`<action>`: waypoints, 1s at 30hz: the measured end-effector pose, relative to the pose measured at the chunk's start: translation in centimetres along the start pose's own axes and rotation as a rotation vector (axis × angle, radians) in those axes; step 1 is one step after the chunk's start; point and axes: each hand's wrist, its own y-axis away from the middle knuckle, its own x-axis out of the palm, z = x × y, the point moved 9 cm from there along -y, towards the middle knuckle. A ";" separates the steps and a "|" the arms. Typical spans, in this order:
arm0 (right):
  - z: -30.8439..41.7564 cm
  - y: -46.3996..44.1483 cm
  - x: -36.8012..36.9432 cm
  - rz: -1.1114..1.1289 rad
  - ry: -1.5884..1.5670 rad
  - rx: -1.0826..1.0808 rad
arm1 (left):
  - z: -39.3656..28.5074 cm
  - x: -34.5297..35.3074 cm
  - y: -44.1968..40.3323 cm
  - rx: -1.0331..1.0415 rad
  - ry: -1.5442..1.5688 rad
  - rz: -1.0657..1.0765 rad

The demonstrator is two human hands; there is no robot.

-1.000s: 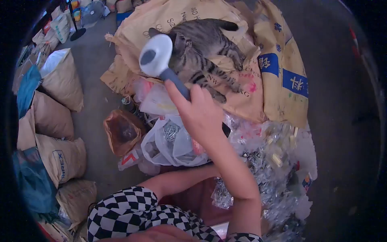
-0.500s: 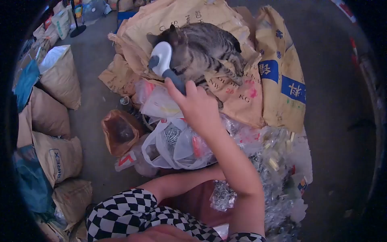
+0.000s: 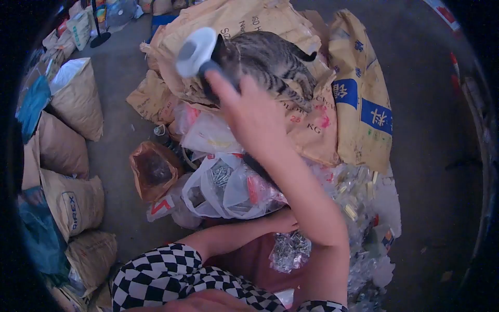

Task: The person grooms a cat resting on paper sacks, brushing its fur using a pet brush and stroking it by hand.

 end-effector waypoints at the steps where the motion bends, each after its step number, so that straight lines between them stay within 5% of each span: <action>1: -0.8 -1.4 -0.3 -0.063 0.011 0.032 | 0.2 0.1 0.0 -0.064 0.050 0.047; 9: -1.1 -3.7 -0.4 -0.060 0.050 0.056 | -0.1 -0.1 -0.3 -0.076 0.086 0.144; 20: 2.6 2.8 2.0 0.277 0.168 -0.208 | 0.1 0.5 0.0 -0.065 0.081 0.133; 27: 2.2 3.8 0.8 0.272 0.127 -0.245 | -0.2 0.0 -0.2 -0.062 0.049 0.157; 30: -1.1 1.1 -1.8 -0.030 -0.117 -0.010 | 0.0 0.1 0.0 -0.063 0.063 0.130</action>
